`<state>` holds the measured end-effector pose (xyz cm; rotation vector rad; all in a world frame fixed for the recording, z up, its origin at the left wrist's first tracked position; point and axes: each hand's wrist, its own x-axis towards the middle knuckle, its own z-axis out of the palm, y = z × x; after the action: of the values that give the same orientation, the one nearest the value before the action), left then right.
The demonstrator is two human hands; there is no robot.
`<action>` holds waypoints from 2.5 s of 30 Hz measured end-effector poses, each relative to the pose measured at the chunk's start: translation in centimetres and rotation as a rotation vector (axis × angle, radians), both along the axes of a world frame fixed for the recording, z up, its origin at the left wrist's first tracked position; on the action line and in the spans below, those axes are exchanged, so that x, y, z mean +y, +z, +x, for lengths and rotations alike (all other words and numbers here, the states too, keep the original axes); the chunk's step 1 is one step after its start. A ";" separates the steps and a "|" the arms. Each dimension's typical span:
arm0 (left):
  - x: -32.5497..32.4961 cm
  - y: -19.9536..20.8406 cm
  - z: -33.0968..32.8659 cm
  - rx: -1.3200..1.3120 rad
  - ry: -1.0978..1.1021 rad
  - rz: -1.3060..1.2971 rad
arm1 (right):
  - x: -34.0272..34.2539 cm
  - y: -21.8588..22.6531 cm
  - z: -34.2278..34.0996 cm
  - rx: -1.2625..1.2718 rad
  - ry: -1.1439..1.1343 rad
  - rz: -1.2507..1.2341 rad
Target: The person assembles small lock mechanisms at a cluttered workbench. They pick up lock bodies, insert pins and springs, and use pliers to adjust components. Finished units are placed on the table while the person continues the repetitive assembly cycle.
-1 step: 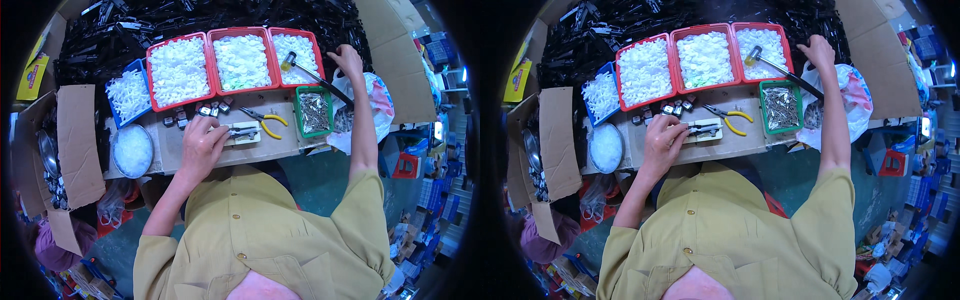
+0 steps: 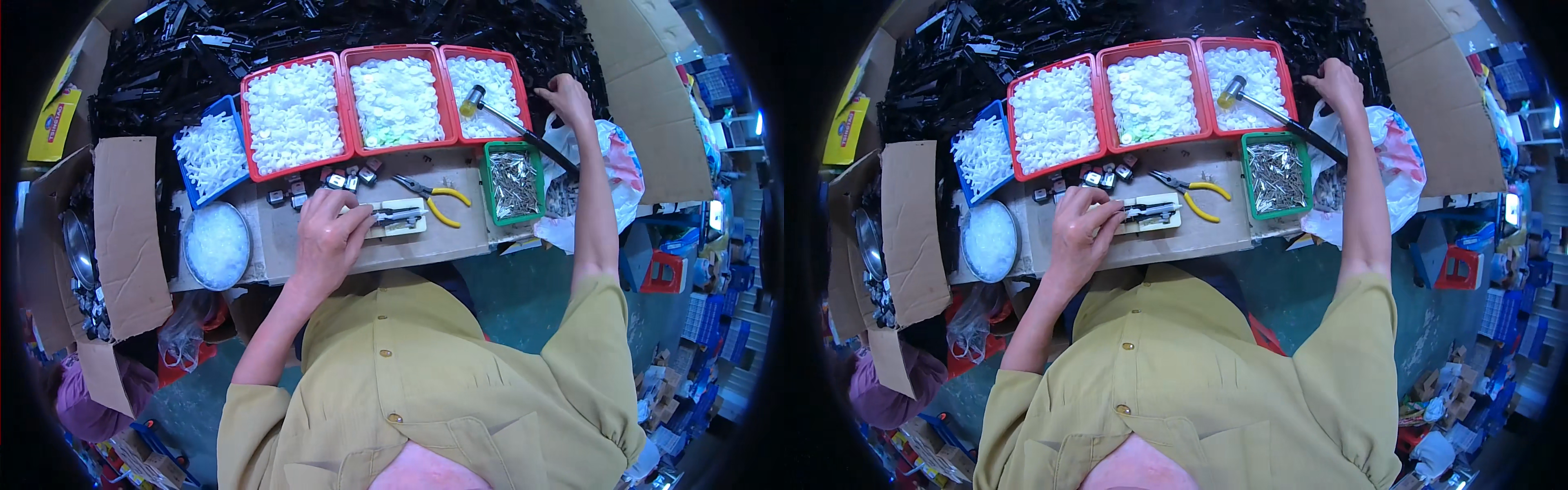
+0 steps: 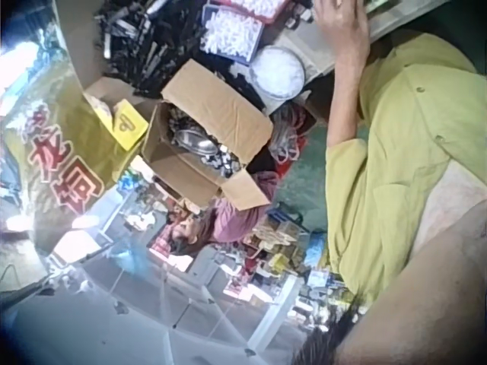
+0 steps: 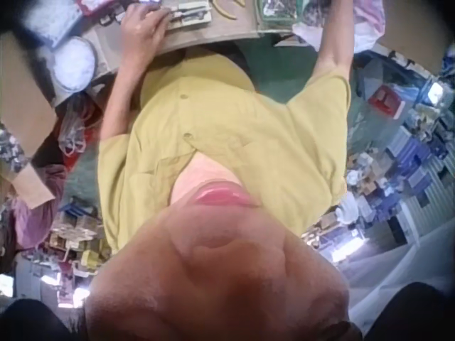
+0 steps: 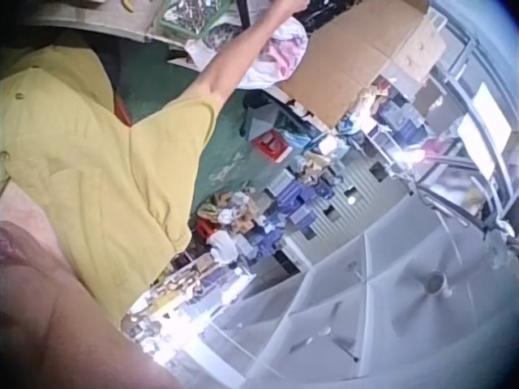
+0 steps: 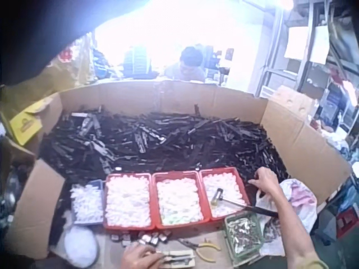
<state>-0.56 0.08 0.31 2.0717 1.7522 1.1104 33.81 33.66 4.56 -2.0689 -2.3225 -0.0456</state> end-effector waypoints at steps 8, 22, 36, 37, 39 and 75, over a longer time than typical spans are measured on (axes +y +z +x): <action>0.3 1.4 -0.5 0.003 0.020 0.032 | 4.2 0.7 -0.3 0.820 0.381 0.364; 0.6 3.6 0.0 -0.719 0.008 -0.075 | -18.8 3.4 -16.1 0.883 0.954 -0.979; -2.6 0.2 -1.1 -1.184 0.228 -0.299 | -24.1 0.7 -15.5 0.735 0.869 -0.215; -2.8 0.0 -1.4 -1.058 0.260 -0.243 | -24.4 -0.1 -15.4 0.802 0.824 -0.217; -3.2 -0.4 -1.9 -0.804 0.318 -0.134 | -24.9 -1.4 -14.9 0.765 0.797 -0.220; -1.3 -2.4 1.2 0.325 -0.088 0.105 | -10.8 -2.6 -3.6 0.039 0.495 0.200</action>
<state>0.62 -1.21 -2.10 2.4850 1.7479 0.8983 30.24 22.86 1.96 -1.3532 -2.6065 -0.2115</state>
